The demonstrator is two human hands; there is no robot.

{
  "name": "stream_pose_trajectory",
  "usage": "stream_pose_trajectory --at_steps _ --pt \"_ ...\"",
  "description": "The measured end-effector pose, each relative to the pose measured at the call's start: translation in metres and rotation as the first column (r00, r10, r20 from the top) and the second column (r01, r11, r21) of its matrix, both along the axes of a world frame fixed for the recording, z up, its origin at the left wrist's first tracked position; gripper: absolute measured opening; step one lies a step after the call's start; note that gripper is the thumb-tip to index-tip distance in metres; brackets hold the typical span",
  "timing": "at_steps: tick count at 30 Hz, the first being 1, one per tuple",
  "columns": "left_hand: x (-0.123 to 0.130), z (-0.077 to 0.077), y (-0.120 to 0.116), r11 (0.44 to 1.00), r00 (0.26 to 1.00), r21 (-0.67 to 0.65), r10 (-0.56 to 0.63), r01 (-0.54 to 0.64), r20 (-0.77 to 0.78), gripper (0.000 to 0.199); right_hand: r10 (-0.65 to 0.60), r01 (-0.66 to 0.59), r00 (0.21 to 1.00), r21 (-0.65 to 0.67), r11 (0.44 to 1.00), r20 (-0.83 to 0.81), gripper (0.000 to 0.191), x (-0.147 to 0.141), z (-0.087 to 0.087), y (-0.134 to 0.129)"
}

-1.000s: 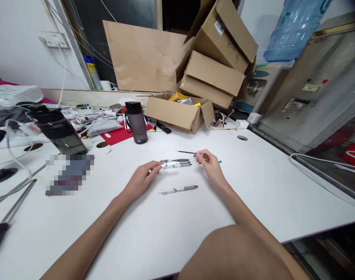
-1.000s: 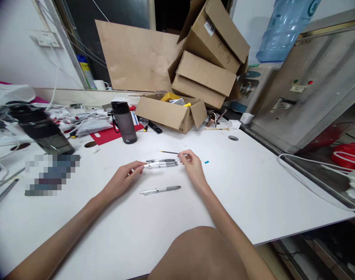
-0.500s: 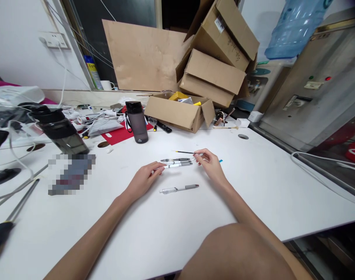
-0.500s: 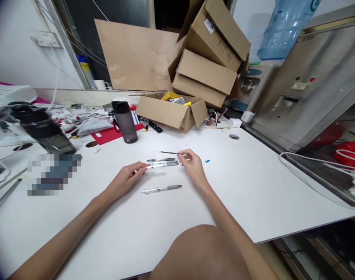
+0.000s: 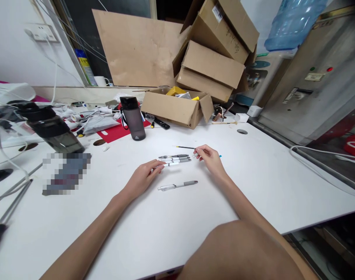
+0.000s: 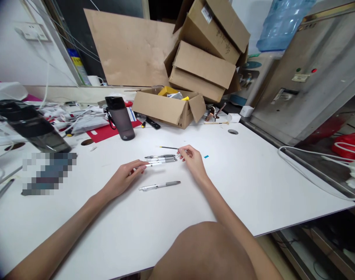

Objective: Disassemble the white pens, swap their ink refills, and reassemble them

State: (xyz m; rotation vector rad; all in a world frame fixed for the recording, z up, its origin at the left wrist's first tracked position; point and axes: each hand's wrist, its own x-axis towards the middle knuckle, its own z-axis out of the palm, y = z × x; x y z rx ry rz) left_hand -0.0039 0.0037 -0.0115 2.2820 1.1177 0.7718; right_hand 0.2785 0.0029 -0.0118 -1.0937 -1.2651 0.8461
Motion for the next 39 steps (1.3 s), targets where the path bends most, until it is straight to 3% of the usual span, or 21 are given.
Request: stream_pose_trajectory --at_steps 19,34,39 --pt "0.0019 -0.0014 0.0000 1.000 0.999 0.014 0.012 -0.011 -0.031 0.037 -0.018 0.018 1.000 -0.046 0.999 -0.001 0.045 0.0005 0.0027 -0.0024" --pt "0.0040 0.0000 -0.0025 1.000 0.998 0.011 0.022 -0.021 -0.058 0.036 0.044 -0.045 0.998 -0.019 0.999 -0.047 0.029 0.0000 0.0012 -0.0016" --pt "0.0050 -0.0018 -0.0031 0.999 0.998 0.017 0.030 -0.029 -0.051 0.039 0.002 -0.002 1.000 -0.002 1.000 -0.008 0.025 -0.0008 0.0006 -0.0011"
